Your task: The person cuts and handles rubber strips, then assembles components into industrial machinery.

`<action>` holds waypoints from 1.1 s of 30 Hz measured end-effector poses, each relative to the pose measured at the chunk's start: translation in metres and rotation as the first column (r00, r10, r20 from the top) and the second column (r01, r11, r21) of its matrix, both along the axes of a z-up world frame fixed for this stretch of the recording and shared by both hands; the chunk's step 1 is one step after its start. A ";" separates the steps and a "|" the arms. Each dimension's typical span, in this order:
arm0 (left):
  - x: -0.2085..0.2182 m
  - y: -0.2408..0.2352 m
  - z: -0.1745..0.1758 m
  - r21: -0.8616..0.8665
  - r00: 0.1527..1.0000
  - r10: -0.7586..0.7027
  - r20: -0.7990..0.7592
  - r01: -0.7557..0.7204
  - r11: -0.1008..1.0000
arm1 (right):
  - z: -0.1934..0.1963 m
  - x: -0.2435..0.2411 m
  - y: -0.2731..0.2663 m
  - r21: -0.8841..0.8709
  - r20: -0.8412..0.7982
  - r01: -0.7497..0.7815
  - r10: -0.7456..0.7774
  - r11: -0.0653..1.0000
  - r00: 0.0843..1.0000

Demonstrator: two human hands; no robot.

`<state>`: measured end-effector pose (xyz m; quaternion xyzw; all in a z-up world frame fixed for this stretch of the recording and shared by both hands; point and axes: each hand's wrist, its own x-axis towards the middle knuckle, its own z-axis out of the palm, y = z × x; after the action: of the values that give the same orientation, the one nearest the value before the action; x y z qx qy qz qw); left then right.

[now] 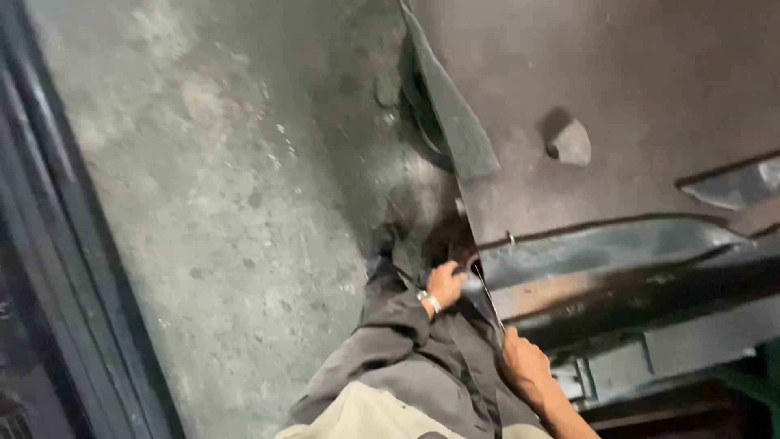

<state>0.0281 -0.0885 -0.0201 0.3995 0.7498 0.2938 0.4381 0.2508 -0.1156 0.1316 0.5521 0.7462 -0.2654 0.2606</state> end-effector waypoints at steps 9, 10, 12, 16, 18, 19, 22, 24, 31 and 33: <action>-0.019 -0.004 0.049 0.066 0.982 -0.140 0.128 0.132 0.989 | -0.046 -0.026 0.032 -0.057 0.031 0.092 -0.090 0.994 0.995; -0.020 -0.007 0.048 0.073 0.980 -0.152 0.126 0.144 0.987 | -0.059 -0.023 0.033 -0.043 0.017 0.054 -0.053 0.998 0.998; -0.022 -0.010 0.044 0.094 0.981 -0.157 0.118 0.146 0.985 | -0.088 -0.017 0.037 -0.015 -0.001 0.006 -0.006 1.000 1.000; -0.047 -0.016 0.033 0.179 0.993 -0.084 0.081 0.068 0.981 | -0.153 0.004 0.042 0.009 -0.104 -0.053 0.053 0.999 0.993; -0.081 -0.022 0.025 0.217 0.998 0.023 0.058 -0.035 0.976 | -0.149 -0.014 0.056 -0.036 -0.176 -0.059 0.052 0.998 0.983; -0.101 -0.026 0.021 0.173 0.992 0.117 0.045 -0.123 0.977 | -0.124 -0.036 0.065 -0.010 -0.159 -0.030 0.028 0.999 0.987; -0.147 -0.061 0.019 0.080 0.951 0.305 0.045 -0.308 0.948 | -0.055 -0.065 0.063 0.005 -0.196 0.111 -0.108 0.994 0.975; -0.169 -0.084 0.017 0.037 0.917 0.395 0.050 -0.397 0.917 | -0.025 -0.074 0.067 -0.005 -0.252 0.223 -0.217 0.975 0.943; -0.211 -0.156 0.007 0.063 0.792 0.574 -0.208 -0.575 0.816 | -0.018 -0.098 0.127 0.126 -0.557 0.709 -0.542 0.694 0.629; -0.216 -0.171 0.007 0.069 0.786 0.560 -0.261 -0.564 0.823 | -0.030 -0.093 0.144 0.196 -0.608 0.758 -0.529 0.622 0.592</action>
<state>-0.1877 -0.2593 -0.0126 0.1918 0.8889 0.3488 0.2270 0.1573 0.0285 0.1013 0.7453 0.5647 -0.3006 -0.1880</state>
